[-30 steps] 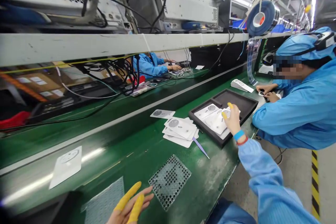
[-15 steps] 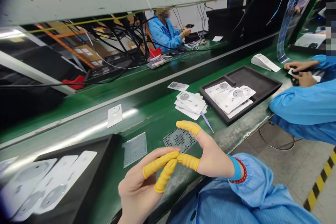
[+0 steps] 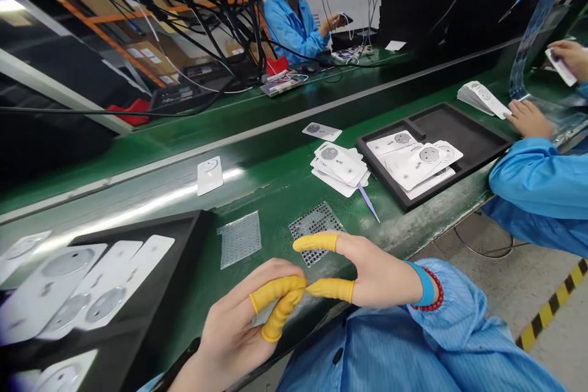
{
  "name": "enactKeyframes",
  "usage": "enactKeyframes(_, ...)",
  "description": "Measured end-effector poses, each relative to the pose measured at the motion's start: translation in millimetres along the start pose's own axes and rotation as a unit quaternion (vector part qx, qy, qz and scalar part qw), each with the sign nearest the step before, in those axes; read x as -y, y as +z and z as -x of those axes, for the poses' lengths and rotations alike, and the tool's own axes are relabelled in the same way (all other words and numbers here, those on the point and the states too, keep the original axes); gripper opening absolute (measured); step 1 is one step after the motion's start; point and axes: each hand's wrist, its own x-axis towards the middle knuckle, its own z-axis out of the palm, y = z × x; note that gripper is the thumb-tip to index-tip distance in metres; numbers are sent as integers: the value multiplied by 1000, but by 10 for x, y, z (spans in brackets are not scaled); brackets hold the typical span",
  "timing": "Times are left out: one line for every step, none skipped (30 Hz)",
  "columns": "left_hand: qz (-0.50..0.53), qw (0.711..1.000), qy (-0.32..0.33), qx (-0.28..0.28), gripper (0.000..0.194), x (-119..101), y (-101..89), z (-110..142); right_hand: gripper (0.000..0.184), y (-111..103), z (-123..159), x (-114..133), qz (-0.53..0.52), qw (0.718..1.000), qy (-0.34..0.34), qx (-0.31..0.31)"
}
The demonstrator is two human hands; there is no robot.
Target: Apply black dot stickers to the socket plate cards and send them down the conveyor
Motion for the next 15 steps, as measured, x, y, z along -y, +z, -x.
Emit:
enactKeyframes(1,1000,-7,3,38,4,-3,-5,50,-1,-17,-22,-33,999,11,15)
enactKeyframes(2,1000,-13,1,37,11,0,-16,50,9,-36,-50,-73,997,20,23)
enactKeyframes(3,1000,-16,-6,36,22,8,-31,48,30,-58,-86,-117,992,26,24)
enactKeyframes(3,1000,-19,-21,35,37,18,-48,45,62,-81,-129,-164,986,28,16)
enactKeyframes(2,999,-22,-37,35,53,27,-67,40,100,-105,-180,-209,977,30,5)
enactKeyframes(-1,998,-27,-50,36,72,31,-85,34,141,-127,-236,-250,968,33,-9)
enactKeyframes(-3,998,-34,-52,36,95,28,-102,27,179,-146,-298,-284,958,38,-27)
enactKeyframes(-1,998,-43,-41,37,124,17,-119,23,210,-161,-363,-311,948,43,-43)
enactKeyframes(4,998,-54,-21,37,166,-3,-139,22,230,-172,-431,-329,941,46,-60)
enactKeyframes(7,997,-74,2,36,227,-32,-166,25,239,-179,-498,-334,938,48,-77)
enactKeyframes(8,995,-103,19,33,315,-69,-208,31,237,-182,-565,-324,940,47,-94)
enactKeyframes(6,990,-140,24,31,435,-110,-270,38,227,-183,-629,-305,945,42,-109)
enactKeyframes(2,982,-186,18,29,591,-154,-361,45,214,-184,-690,-275,954,34,-116)
enactKeyframes(-8,972,-236,3,30,784,-199,-485,50,203,-187,-747,-235,964,27,-119)
enactKeyframes(-15,960,-280,-14,35,1011,-241,-642,53,196,-192,-800,-189,974,18,-121)
